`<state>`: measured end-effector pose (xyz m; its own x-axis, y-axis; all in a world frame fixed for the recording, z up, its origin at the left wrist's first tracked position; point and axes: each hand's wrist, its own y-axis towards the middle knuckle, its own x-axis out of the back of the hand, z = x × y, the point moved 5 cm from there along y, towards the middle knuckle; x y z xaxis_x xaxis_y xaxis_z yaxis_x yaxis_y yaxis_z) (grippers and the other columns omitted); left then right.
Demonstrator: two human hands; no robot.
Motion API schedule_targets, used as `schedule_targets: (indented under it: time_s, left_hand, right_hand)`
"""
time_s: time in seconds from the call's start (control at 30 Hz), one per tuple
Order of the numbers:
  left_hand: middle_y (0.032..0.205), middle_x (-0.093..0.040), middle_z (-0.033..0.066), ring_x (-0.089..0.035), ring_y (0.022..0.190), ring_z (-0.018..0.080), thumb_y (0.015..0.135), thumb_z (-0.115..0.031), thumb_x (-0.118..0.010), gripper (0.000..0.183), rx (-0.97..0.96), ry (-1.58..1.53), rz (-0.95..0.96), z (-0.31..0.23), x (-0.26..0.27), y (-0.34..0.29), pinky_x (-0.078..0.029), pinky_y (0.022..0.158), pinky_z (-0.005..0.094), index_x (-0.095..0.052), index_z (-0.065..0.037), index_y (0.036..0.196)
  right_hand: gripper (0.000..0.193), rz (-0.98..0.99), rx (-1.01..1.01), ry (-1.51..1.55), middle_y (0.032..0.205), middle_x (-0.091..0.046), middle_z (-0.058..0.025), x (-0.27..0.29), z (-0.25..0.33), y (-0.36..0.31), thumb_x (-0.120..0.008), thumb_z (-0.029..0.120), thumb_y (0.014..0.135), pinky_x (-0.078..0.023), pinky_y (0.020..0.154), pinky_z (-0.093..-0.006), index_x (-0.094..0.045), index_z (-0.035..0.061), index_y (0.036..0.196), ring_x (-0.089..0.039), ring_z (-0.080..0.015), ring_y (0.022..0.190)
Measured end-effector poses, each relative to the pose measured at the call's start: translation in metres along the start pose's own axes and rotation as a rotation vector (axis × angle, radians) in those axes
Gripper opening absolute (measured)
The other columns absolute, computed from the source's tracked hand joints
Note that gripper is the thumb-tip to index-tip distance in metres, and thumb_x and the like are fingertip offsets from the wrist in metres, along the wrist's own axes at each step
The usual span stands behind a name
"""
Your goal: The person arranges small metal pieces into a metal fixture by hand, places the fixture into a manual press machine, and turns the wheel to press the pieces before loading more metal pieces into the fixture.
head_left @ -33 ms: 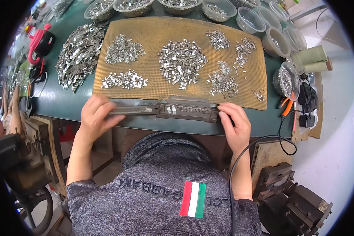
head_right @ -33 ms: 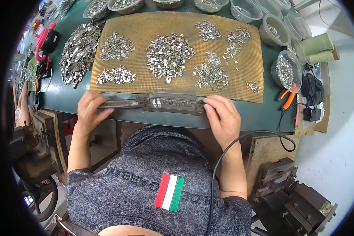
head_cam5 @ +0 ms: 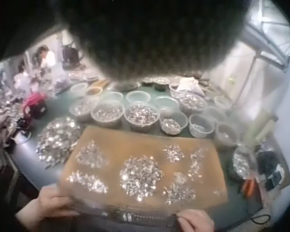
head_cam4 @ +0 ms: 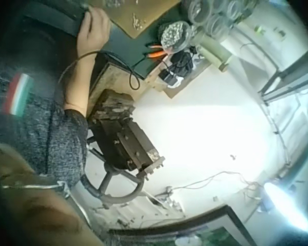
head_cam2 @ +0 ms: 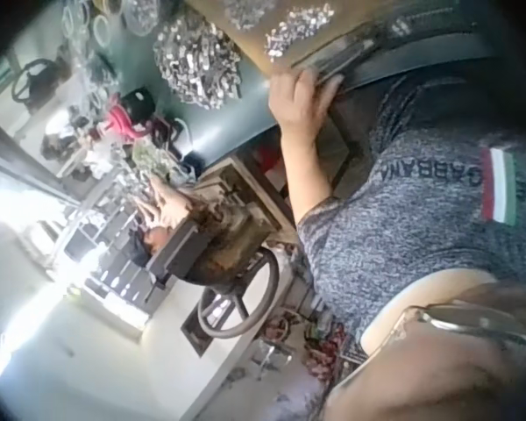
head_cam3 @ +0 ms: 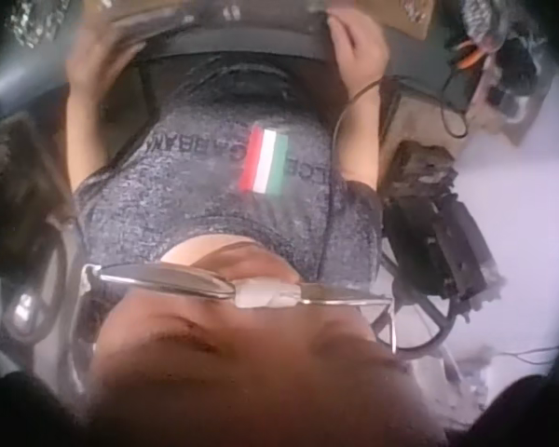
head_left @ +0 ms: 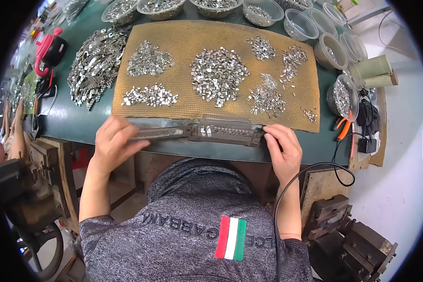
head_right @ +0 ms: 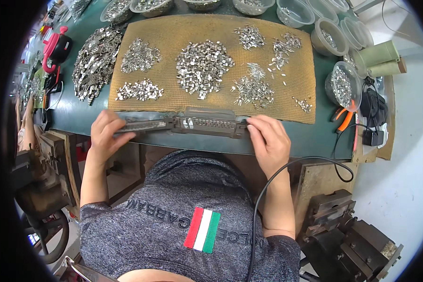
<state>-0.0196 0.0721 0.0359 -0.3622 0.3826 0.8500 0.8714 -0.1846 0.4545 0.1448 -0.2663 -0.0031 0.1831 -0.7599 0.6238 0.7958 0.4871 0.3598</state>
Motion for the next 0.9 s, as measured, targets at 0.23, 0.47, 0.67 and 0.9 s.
schedule_targets:
  time_s: [0.23, 0.47, 0.67, 0.9]
  left_hand:
    - [0.092, -0.063, 0.0031, -0.065, 0.083, 0.0241, 0.066, -0.031, -0.095, 0.046, -0.148, -0.428, -0.126, -0.06, -0.004, 0.04, -0.055, 0.072, 0.0374, -0.074, -0.008, 0.099]
    - [0.102, -0.06, 0.0066, -0.062, 0.101, 0.028, 0.072, -0.022, -0.085, 0.044, -0.246, -0.342, -0.079, -0.102, -0.088, 0.098, -0.053, 0.082, 0.0398, -0.071, -0.005, 0.11]
    - [0.103, -0.059, 0.0077, -0.06, 0.107, 0.0292, 0.076, -0.022, -0.082, 0.043, -0.17, -0.243, 0.044, -0.096, -0.111, 0.101, -0.052, 0.089, 0.0413, -0.068, -0.006, 0.114]
    - [0.094, -0.061, 0.0071, -0.06, 0.087, 0.0278, 0.075, -0.023, -0.085, 0.045, 0.028, -0.11, 0.008, -0.058, -0.08, 0.074, -0.052, 0.075, 0.039, -0.071, -0.004, 0.114]
  right_hand:
    - [0.025, 0.081, 0.05, -0.199, 0.097, -0.07, -0.0097, 0.008, -0.002, -0.004, -0.079, 0.007, 0.084, -0.053, 0.077, -0.0372, -0.077, 0.0068, 0.109, -0.066, -0.0277, 0.088]
    - [0.031, 0.183, 0.088, -0.293, 0.104, -0.066, -0.0068, 0.005, 0.005, -0.001, -0.076, 0.008, 0.084, -0.049, 0.082, -0.0396, -0.073, 0.0093, 0.115, -0.063, -0.028, 0.095]
    - [0.029, 0.161, 0.112, -0.312, 0.101, -0.067, -0.0064, 0.007, 0.007, -0.001, -0.076, 0.008, 0.084, -0.049, 0.082, -0.0401, -0.072, 0.0081, 0.113, -0.063, -0.0278, 0.092]
    - [0.023, 0.236, 0.024, 0.022, 0.081, -0.068, -0.0094, 0.012, 0.006, 0.002, -0.081, 0.005, 0.082, -0.053, 0.066, -0.035, -0.071, 0.0038, 0.102, -0.068, -0.0242, 0.073]
